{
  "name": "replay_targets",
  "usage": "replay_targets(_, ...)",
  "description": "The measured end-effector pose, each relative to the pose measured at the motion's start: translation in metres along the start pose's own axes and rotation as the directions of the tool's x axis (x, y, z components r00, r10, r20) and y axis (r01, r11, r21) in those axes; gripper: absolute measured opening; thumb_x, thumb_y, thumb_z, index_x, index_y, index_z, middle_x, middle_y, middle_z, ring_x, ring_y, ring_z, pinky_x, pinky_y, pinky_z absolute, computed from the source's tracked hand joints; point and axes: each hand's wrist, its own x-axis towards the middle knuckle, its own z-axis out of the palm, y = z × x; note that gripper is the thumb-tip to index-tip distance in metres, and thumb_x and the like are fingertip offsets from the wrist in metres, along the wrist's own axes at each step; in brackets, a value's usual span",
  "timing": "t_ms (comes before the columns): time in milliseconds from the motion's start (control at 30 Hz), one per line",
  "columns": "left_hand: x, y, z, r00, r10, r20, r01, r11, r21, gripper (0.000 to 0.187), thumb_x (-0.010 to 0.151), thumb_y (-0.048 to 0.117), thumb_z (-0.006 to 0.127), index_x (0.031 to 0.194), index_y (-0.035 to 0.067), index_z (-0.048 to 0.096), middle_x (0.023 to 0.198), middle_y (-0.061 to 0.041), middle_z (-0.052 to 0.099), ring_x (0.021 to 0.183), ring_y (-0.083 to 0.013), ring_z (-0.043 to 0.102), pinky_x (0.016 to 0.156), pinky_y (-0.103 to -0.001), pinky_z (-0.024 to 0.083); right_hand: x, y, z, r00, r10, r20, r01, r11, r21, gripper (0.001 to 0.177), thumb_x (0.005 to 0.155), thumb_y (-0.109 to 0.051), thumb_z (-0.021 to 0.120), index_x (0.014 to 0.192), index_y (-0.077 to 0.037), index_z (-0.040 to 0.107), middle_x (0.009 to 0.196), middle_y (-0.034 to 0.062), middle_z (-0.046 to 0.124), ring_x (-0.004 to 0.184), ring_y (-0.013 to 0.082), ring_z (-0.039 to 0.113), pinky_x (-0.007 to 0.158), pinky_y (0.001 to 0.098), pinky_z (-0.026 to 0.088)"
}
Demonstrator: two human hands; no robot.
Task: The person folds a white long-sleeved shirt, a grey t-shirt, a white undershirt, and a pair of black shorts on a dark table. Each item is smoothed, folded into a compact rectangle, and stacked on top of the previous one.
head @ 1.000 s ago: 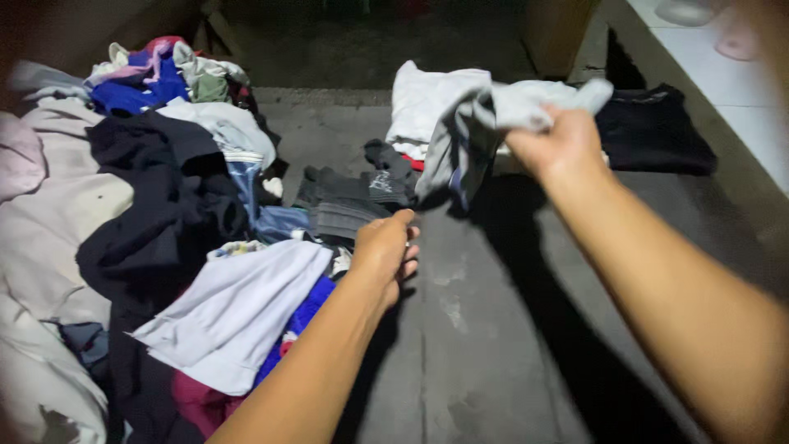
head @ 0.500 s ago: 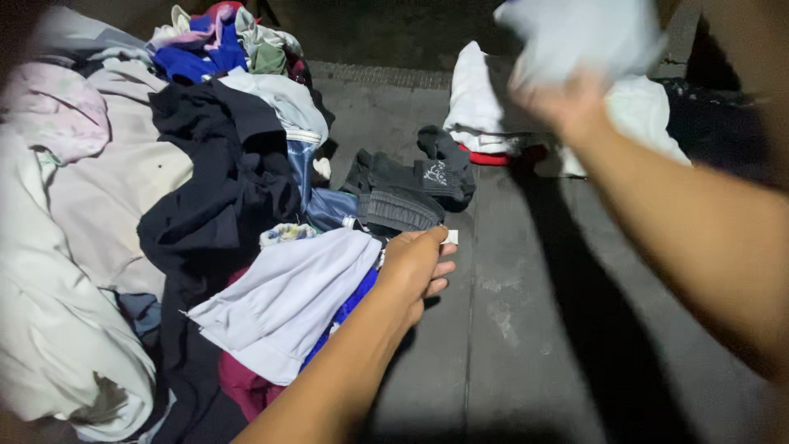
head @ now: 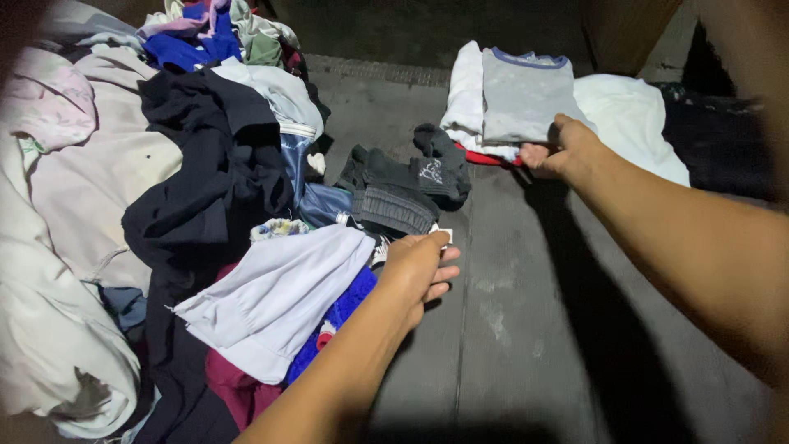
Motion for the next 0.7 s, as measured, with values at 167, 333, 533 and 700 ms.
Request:
replay_targets(167, 0.007, 0.003, -0.003, 1.0, 0.011, 0.019, -0.011, 1.0, -0.001, 0.041, 0.091, 0.033, 0.062, 0.124, 0.009, 0.064, 0.109, -0.001, 0.074, 0.094, -0.0155, 0.07, 0.073, -0.031, 0.051, -0.004, -0.01, 0.019, 0.997, -0.012, -0.074, 0.017, 0.998, 0.065, 0.042, 0.099, -0.028, 0.059, 0.138, -0.011, 0.057, 0.141, 0.0216, 0.049, 0.121, 0.0408, 0.064, 0.097, 0.063, 0.055)
replay_targets(333, 0.013, -0.002, -0.002, 1.0, 0.008, 0.004, -0.009, 0.999, 0.037, 0.039, 0.092, 0.033, 0.063, 0.123, 0.011, 0.065, 0.106, -0.001, 0.074, 0.089, -0.0133, 0.068, 0.074, -0.03, 0.052, -0.011, -0.014, 0.046, 0.993, 0.002, -0.122, 0.016, 0.99, 0.141, 0.043, 0.102, -0.024, 0.055, 0.138, -0.003, 0.047, 0.141, 0.0262, 0.046, 0.121, 0.0428, 0.063, 0.097, 0.0615, 0.055)
replay_targets(533, 0.016, -0.003, -0.004, 1.0, -0.028, 0.005, 0.028, 0.999, 0.029, 0.038, 0.091, 0.03, 0.061, 0.124, 0.013, 0.063, 0.104, 0.001, 0.074, 0.087, -0.0125, 0.067, 0.075, -0.03, 0.051, -0.021, -0.01, 0.069, 0.992, 0.025, -0.122, 0.007, 0.967, 0.256, 0.046, 0.104, -0.02, 0.051, 0.138, 0.006, 0.036, 0.141, 0.0317, 0.042, 0.122, 0.0452, 0.061, 0.097, 0.0597, 0.055)
replay_targets(700, 0.017, -0.004, -0.001, 0.999, -0.033, 0.017, 0.032, 0.999, 0.021, 0.038, 0.091, 0.03, 0.061, 0.125, 0.012, 0.062, 0.107, -0.001, 0.075, 0.09, -0.0133, 0.068, 0.077, -0.031, 0.052, -0.019, -0.032, 0.076, 0.996, 0.047, -0.079, -0.015, 0.933, 0.358, 0.049, 0.107, -0.016, 0.047, 0.139, 0.014, 0.026, 0.141, 0.0362, 0.04, 0.123, 0.0472, 0.06, 0.097, 0.0582, 0.056)
